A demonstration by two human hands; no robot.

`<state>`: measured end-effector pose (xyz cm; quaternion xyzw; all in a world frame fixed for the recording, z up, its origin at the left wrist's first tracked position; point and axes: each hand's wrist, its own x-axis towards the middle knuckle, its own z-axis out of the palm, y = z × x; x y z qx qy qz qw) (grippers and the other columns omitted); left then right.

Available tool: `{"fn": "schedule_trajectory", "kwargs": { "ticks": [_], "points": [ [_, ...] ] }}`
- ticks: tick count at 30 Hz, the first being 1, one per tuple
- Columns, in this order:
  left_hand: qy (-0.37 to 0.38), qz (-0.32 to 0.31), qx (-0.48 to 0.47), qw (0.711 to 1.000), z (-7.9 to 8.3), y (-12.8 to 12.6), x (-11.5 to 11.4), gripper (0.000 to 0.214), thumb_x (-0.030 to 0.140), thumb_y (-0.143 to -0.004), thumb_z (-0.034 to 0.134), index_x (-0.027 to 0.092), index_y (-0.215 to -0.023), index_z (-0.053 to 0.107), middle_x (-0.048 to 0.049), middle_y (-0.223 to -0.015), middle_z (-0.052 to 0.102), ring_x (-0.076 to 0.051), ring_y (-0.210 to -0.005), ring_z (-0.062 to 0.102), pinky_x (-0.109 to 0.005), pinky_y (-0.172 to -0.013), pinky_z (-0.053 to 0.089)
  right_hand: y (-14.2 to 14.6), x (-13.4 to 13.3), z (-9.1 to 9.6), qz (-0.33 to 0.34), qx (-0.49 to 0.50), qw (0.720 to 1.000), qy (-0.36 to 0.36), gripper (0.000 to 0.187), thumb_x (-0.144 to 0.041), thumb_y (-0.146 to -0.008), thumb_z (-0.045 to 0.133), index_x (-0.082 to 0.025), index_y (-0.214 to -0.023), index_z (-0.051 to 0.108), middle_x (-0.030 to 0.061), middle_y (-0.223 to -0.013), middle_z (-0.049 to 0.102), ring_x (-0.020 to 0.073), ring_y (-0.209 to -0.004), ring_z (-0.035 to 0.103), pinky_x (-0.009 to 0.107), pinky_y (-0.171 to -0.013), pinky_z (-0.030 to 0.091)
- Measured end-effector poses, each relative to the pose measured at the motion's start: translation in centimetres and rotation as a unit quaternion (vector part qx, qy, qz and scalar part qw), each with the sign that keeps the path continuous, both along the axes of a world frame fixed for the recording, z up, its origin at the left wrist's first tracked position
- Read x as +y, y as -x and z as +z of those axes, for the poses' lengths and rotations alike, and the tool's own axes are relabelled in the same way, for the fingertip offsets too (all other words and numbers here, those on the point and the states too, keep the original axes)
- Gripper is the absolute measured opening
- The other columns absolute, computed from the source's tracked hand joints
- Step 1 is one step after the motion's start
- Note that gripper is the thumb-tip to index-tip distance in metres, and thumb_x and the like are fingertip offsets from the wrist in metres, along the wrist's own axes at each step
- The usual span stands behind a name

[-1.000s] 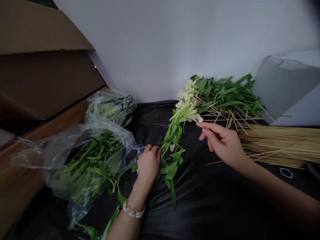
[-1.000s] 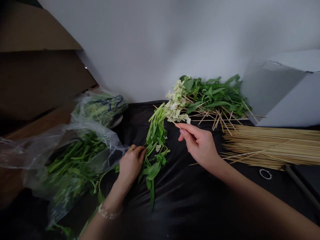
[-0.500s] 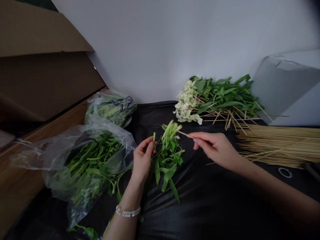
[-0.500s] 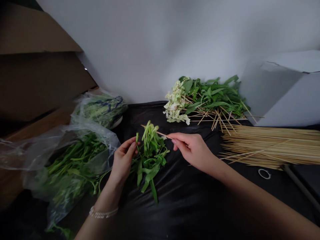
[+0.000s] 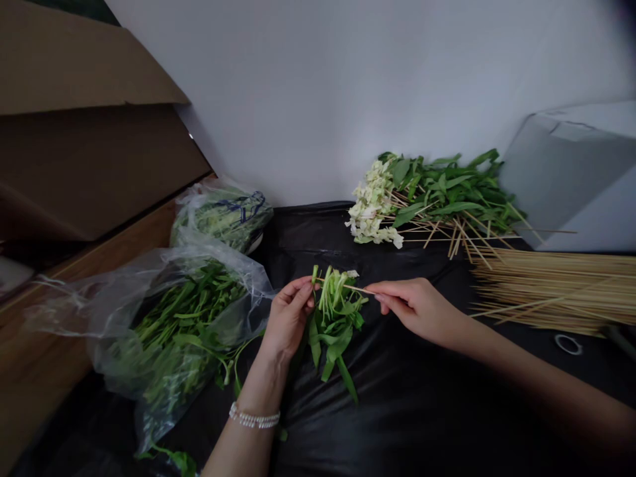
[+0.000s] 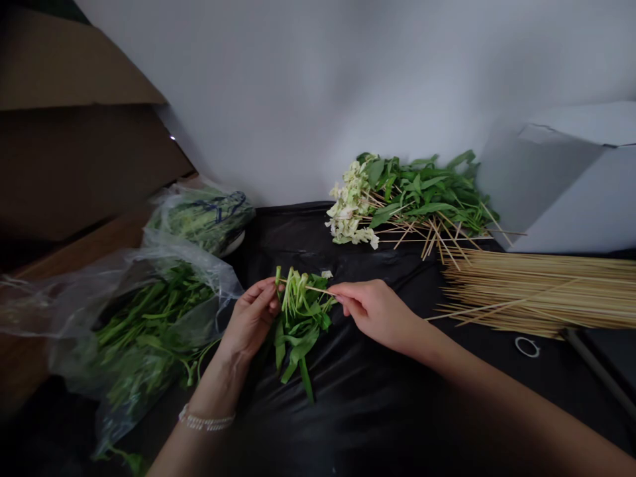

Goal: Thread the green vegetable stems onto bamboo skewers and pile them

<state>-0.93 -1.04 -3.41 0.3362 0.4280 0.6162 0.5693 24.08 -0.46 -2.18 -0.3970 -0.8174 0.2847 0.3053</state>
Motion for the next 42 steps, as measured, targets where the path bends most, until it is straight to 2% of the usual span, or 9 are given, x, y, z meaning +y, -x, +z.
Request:
{"fn": "schedule_trajectory", "kwargs": {
  "ticks": [15, 22, 26, 31, 35, 39, 41, 42],
  "points": [
    [0.012, 0.036, 0.016, 0.999, -0.1, -0.1, 0.0, 0.025, 0.024, -0.058, 0.088, 0.017, -0.079, 0.078, -0.001, -0.076, 0.073, -0.004, -0.056, 0.052, -0.014, -0.052, 0.041, 0.3, -0.2, -0.3, -0.003, 0.005, 1.0, 0.004, 0.036, -0.014, -0.089, 0.046, -0.02, -0.115, 0.07, 0.0009, -0.077, 0.071, 0.0118, -0.067, 0.064, 0.025, -0.068, 0.049],
    [0.022, 0.006, 0.046, 0.999, -0.1, -0.1, -0.2, 0.025, 0.024, -0.057, 0.089, 0.016, -0.077, 0.077, 0.0023, -0.067, 0.068, -0.002, -0.054, 0.05, -0.013, -0.053, 0.041, 0.5, -0.3, -0.4, 0.005, 0.016, 1.0, 0.005, 0.036, -0.015, -0.091, 0.045, -0.019, -0.117, 0.07, 0.0014, -0.077, 0.07, 0.0115, -0.066, 0.063, 0.024, -0.067, 0.049],
    [-0.008, -0.011, 0.096, 0.995, -0.1, -0.3, -0.3, 0.026, 0.027, -0.063, 0.086, 0.017, -0.085, 0.075, 0.0023, -0.069, 0.066, -0.005, -0.057, 0.053, -0.015, -0.055, 0.042, 0.4, -0.1, -0.6, 0.003, 0.032, 0.999, -0.004, 0.034, -0.015, -0.091, 0.045, -0.018, -0.114, 0.07, 0.0006, -0.076, 0.069, 0.0111, -0.065, 0.063, 0.024, -0.066, 0.048],
    [-0.018, -0.036, 0.157, 0.987, -0.1, -0.9, -0.4, 0.048, 0.028, -0.062, 0.086, 0.017, -0.106, 0.069, 0.0003, -0.074, 0.068, -0.01, -0.065, 0.06, -0.021, -0.065, 0.047, 0.2, -0.1, 0.0, -0.073, 0.094, 0.992, -0.03, 0.031, -0.024, -0.094, 0.047, -0.017, -0.113, 0.07, 0.001, -0.072, 0.068, 0.0111, -0.059, 0.059, 0.026, -0.058, 0.047],
    [-0.013, 0.009, 0.197, 0.98, -0.5, -0.5, -0.1, 0.063, 0.028, -0.065, 0.082, 0.018, -0.123, 0.059, -0.0018, -0.086, 0.069, -0.01, -0.064, 0.059, -0.022, -0.061, 0.045, -0.4, 0.0, 1.1, -0.167, 0.183, 0.969, -0.014, 0.032, -0.032, -0.094, 0.05, -0.016, -0.117, 0.067, 0.0011, -0.074, 0.067, 0.0075, -0.043, 0.048, 0.025, -0.044, 0.04],
    [-0.026, 0.043, 0.29, 0.956, -1.5, 0.2, 0.4, 0.04, 0.027, -0.071, 0.074, 0.016, -0.108, 0.064, -0.0032, -0.09, 0.068, -0.008, -0.058, 0.053, -0.022, -0.056, 0.041, -0.9, 0.4, 1.7, -0.207, 0.241, 0.948, -0.014, 0.032, -0.033, -0.093, 0.053, -0.017, -0.118, 0.066, 0.0008, -0.076, 0.066, 0.0065, -0.041, 0.047, 0.024, -0.041, 0.04],
    [-0.041, 0.036, 0.377, 0.925, -2.1, 0.2, 0.5, 0.029, 0.027, -0.077, 0.068, 0.016, -0.103, 0.065, -0.0032, -0.087, 0.067, -0.01, -0.058, 0.053, -0.024, -0.056, 0.041, -1.0, 0.5, 1.7, -0.209, 0.245, 0.947, -0.015, 0.031, -0.033, -0.093, 0.054, -0.018, -0.117, 0.066, 0.0006, -0.076, 0.066, 0.0066, -0.041, 0.047, 0.024, -0.041, 0.041],
    [-0.05, 0.034, 0.433, 0.899, -2.3, 0.1, 0.4, 0.027, 0.028, -0.079, 0.066, 0.017, -0.103, 0.065, -0.0034, -0.087, 0.067, -0.011, -0.059, 0.053, -0.025, -0.058, 0.042, -1.0, 0.6, 1.6, -0.207, 0.244, 0.947, -0.014, 0.03, -0.032, -0.093, 0.054, -0.018, -0.116, 0.066, 0.0005, -0.076, 0.066, 0.0066, -0.041, 0.048, 0.024, -0.041, 0.041]
  ]
}}
